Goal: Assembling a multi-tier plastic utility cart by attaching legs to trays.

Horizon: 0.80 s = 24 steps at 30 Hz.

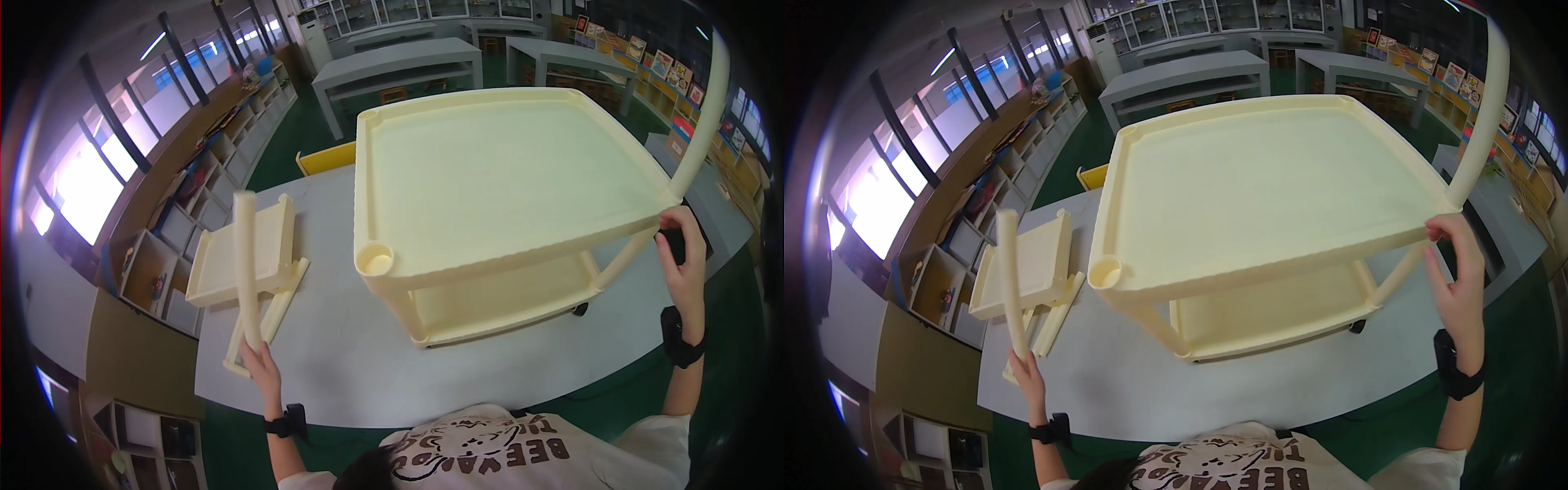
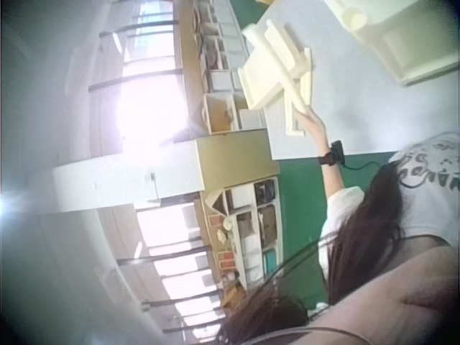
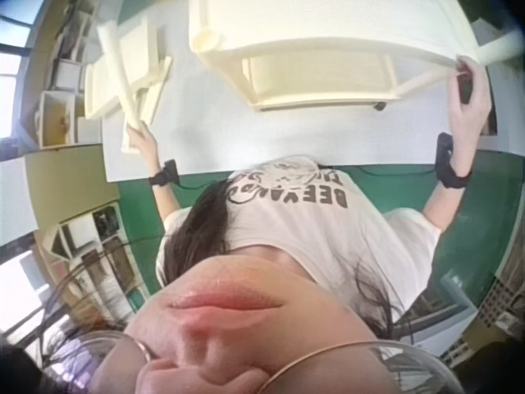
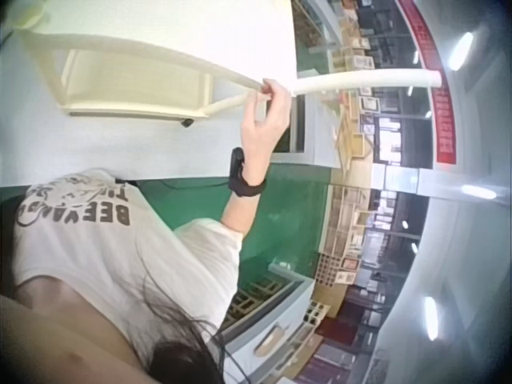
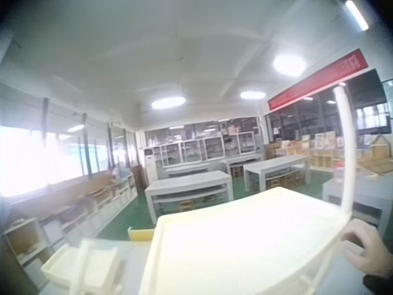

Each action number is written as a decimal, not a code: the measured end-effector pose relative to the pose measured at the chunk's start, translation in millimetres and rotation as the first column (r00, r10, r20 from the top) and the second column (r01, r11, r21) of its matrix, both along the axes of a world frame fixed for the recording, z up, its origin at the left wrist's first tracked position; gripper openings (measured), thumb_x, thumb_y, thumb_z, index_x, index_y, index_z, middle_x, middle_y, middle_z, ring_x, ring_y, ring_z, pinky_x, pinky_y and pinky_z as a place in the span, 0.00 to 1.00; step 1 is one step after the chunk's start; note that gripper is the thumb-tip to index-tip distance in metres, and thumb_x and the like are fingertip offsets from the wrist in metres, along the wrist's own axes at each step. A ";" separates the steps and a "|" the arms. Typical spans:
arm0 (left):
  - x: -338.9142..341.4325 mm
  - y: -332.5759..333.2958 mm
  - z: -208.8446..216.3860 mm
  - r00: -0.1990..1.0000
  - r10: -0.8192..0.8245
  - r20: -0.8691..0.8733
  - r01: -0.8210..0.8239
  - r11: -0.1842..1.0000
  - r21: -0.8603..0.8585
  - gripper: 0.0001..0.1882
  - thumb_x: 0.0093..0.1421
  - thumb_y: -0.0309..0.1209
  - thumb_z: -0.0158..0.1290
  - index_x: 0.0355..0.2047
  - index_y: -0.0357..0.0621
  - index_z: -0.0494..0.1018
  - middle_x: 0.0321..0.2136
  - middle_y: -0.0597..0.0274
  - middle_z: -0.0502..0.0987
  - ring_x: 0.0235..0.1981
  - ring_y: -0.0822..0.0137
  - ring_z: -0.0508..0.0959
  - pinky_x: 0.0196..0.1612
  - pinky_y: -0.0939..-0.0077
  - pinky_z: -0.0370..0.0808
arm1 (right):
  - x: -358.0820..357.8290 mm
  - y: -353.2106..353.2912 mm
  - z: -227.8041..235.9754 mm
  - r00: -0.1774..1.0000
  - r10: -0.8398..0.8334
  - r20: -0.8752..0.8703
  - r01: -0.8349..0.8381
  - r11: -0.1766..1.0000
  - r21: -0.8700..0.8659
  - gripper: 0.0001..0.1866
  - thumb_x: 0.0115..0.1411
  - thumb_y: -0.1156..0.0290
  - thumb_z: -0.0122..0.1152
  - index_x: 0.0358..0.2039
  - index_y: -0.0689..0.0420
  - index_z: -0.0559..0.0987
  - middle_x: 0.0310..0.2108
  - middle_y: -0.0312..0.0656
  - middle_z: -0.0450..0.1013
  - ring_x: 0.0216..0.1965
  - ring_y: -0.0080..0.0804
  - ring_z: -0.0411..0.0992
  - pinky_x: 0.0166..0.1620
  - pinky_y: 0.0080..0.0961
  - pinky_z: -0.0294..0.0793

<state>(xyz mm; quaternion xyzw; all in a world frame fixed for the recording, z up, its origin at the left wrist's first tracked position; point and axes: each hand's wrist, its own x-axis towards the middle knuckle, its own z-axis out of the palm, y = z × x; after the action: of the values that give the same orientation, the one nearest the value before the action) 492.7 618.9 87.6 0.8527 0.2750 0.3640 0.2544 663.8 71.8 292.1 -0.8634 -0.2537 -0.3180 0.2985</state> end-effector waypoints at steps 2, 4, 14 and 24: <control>8.4 -27.3 42.5 0.994 -0.011 0.109 0.018 0.998 -0.059 0.22 0.56 0.27 0.40 0.50 0.31 0.51 0.45 0.44 0.60 0.47 0.53 0.61 0.50 0.69 0.56 | 5.1 23.8 3.3 0.987 0.041 0.153 -0.028 0.996 -0.087 0.13 0.43 0.82 0.51 0.33 0.62 0.68 0.30 0.43 0.64 0.34 0.34 0.64 0.39 0.22 0.63; 17.1 -52.3 75.5 0.976 -0.026 0.214 0.052 0.992 -0.117 0.21 0.57 0.26 0.40 0.50 0.32 0.52 0.45 0.46 0.60 0.48 0.54 0.60 0.50 0.69 0.55 | 6.0 49.6 9.9 0.923 0.125 0.363 -0.049 0.976 -0.213 0.16 0.40 0.82 0.54 0.33 0.61 0.68 0.32 0.44 0.65 0.34 0.38 0.64 0.38 0.24 0.63; 47.1 -146.6 165.0 0.932 -0.319 0.174 0.240 0.900 0.363 0.24 0.48 0.15 0.40 0.48 0.39 0.57 0.42 0.50 0.61 0.44 0.55 0.62 0.47 0.69 0.58 | -10.9 171.3 26.6 0.578 0.391 0.716 -0.218 0.920 -0.326 0.15 0.42 0.72 0.56 0.34 0.45 0.72 0.38 0.34 0.65 0.38 0.31 0.64 0.49 0.39 0.57; 57.0 -170.9 195.3 0.902 -0.325 0.285 0.032 0.709 0.705 0.28 0.43 0.20 0.50 0.47 0.42 0.59 0.41 0.52 0.58 0.44 0.56 0.59 0.42 0.67 0.61 | -14.4 223.7 58.0 0.546 0.628 0.555 -0.279 0.761 -0.586 0.09 0.45 0.70 0.51 0.30 0.54 0.68 0.17 0.33 0.68 0.18 0.27 0.69 0.23 0.25 0.68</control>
<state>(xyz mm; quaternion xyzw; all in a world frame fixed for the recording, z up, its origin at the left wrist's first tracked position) 549.7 448.0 283.0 0.8185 -0.0208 0.5741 0.0058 649.3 295.5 350.1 -0.6075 -0.6340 -0.4761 0.0483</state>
